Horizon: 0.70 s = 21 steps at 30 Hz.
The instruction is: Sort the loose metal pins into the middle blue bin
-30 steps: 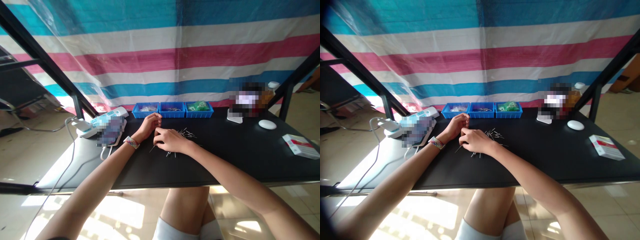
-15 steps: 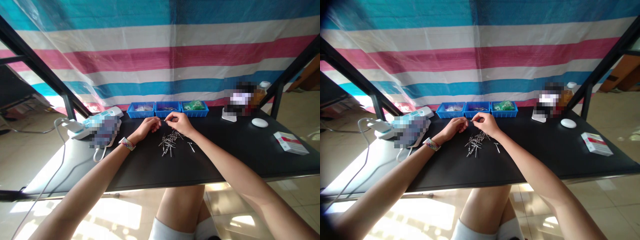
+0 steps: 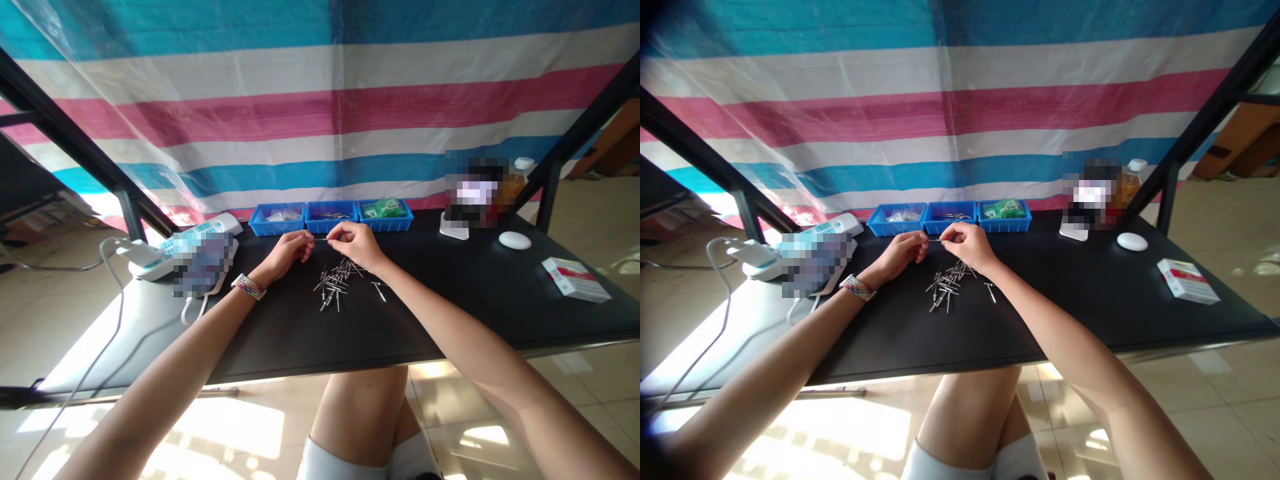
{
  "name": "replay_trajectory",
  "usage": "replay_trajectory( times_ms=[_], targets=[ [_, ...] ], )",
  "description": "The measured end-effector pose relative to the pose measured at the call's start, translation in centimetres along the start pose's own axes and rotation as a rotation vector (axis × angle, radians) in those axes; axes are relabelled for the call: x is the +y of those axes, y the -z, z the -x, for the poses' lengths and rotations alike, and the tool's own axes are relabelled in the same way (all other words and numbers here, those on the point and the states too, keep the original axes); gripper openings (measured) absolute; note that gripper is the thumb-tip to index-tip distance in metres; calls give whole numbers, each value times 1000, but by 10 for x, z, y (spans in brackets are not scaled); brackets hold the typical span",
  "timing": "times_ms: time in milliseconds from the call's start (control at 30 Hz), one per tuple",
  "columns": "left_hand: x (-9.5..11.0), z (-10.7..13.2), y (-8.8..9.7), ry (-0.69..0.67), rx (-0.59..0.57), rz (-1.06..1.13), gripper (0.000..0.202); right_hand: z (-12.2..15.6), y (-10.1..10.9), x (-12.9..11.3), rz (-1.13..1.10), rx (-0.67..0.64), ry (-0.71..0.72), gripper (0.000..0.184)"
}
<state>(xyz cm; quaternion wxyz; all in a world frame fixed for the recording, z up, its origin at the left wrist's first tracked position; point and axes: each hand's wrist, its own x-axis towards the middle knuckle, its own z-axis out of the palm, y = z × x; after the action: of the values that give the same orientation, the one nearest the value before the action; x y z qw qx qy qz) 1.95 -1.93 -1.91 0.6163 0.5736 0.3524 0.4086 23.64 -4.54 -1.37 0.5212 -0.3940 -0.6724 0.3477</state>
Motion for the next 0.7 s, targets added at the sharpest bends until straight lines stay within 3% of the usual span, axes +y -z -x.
replay_trajectory(
  times_ms=[400, 700],
  targets=[
    [5, 4, -5, -74, 1, -25, 27, 0, -3, 1, -300, 16, -246, 27],
    [5, 4, -6, -86, 8, -52, 31, 1, -3, -3, -304, -18, -313, 33]
  ],
)
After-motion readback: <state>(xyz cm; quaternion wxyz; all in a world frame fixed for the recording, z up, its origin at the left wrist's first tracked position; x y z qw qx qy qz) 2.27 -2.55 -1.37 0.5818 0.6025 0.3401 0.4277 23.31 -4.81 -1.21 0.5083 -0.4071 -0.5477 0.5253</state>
